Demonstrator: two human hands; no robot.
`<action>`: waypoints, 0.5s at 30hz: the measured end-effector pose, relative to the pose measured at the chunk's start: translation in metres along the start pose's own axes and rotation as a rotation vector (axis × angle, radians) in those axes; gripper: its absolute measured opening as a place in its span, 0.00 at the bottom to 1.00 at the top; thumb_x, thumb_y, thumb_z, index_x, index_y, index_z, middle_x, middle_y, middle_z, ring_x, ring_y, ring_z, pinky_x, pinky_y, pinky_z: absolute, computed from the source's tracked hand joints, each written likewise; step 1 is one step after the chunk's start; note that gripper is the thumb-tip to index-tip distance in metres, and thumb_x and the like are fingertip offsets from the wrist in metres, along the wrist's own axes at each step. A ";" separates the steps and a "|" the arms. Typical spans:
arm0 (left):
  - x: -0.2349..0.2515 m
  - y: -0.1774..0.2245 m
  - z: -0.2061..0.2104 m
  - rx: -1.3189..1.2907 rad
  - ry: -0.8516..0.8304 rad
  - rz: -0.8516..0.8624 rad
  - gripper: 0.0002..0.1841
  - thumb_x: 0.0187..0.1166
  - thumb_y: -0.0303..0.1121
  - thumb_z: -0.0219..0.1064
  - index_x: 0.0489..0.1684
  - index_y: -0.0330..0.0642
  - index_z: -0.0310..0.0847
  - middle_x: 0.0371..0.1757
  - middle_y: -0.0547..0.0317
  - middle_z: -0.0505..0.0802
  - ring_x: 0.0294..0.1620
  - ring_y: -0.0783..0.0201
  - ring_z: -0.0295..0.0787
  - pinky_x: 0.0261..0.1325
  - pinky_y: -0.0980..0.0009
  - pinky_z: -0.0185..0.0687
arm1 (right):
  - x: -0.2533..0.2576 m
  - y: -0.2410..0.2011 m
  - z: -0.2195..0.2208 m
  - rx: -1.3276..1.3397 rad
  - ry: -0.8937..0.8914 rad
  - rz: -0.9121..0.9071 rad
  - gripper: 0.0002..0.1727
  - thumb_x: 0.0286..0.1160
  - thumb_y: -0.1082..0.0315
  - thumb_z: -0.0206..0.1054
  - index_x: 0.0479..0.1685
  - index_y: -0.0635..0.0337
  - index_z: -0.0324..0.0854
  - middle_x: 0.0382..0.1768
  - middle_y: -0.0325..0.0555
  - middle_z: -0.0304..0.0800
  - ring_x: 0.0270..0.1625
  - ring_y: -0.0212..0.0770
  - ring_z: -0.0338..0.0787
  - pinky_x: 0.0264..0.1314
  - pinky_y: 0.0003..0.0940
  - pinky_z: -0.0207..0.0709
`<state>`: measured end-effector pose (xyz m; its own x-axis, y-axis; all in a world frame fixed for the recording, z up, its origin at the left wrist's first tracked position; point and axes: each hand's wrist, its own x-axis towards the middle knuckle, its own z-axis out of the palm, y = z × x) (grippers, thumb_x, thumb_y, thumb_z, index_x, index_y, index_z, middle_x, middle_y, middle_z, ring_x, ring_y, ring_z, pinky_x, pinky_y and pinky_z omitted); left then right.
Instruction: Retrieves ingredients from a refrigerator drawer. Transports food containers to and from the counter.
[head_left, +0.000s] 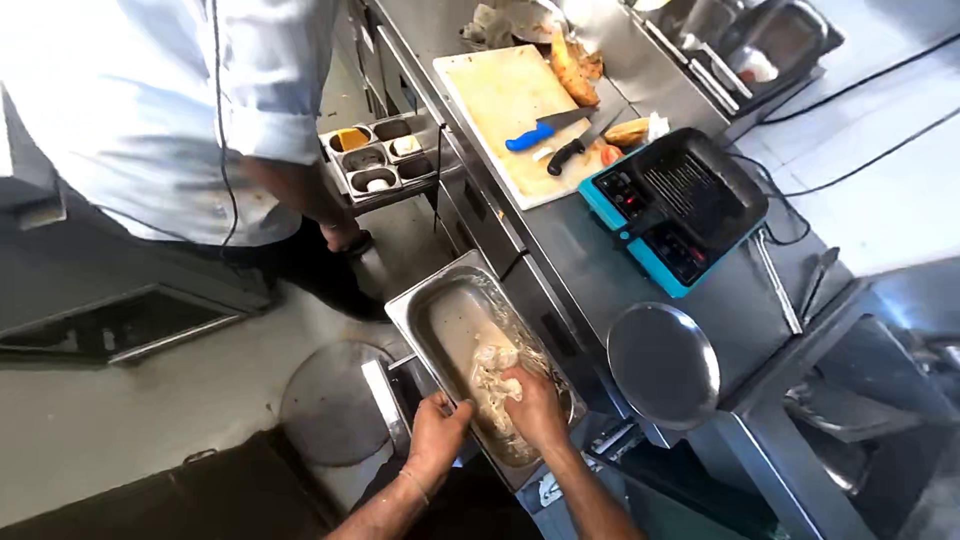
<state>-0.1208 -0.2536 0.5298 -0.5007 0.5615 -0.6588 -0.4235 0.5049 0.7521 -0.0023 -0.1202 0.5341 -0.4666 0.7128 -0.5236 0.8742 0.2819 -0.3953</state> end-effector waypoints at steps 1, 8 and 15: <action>0.001 0.000 -0.001 -0.001 -0.015 0.000 0.06 0.76 0.31 0.69 0.34 0.37 0.84 0.28 0.54 0.92 0.29 0.61 0.92 0.38 0.61 0.91 | -0.002 0.002 -0.007 0.058 0.012 -0.021 0.20 0.67 0.68 0.72 0.60 0.49 0.90 0.61 0.50 0.90 0.68 0.51 0.86 0.74 0.53 0.76; 0.002 0.003 0.003 -0.102 -0.070 -0.066 0.05 0.78 0.28 0.69 0.35 0.34 0.83 0.30 0.51 0.93 0.29 0.59 0.93 0.39 0.61 0.93 | -0.039 0.007 -0.081 0.415 0.056 -0.179 0.17 0.59 0.74 0.75 0.48 0.48 0.92 0.52 0.37 0.92 0.50 0.37 0.92 0.52 0.42 0.89; 0.006 -0.003 0.006 -0.082 -0.087 -0.051 0.07 0.77 0.28 0.71 0.32 0.34 0.83 0.28 0.50 0.93 0.28 0.59 0.93 0.38 0.61 0.93 | -0.069 0.054 -0.188 0.326 0.367 -0.309 0.21 0.55 0.79 0.73 0.51 0.51 0.92 0.54 0.39 0.91 0.49 0.39 0.91 0.46 0.40 0.89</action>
<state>-0.1179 -0.2472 0.5235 -0.4112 0.5931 -0.6923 -0.5084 0.4811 0.7142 0.1021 -0.0335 0.6915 -0.5658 0.8212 -0.0742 0.5910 0.3411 -0.7310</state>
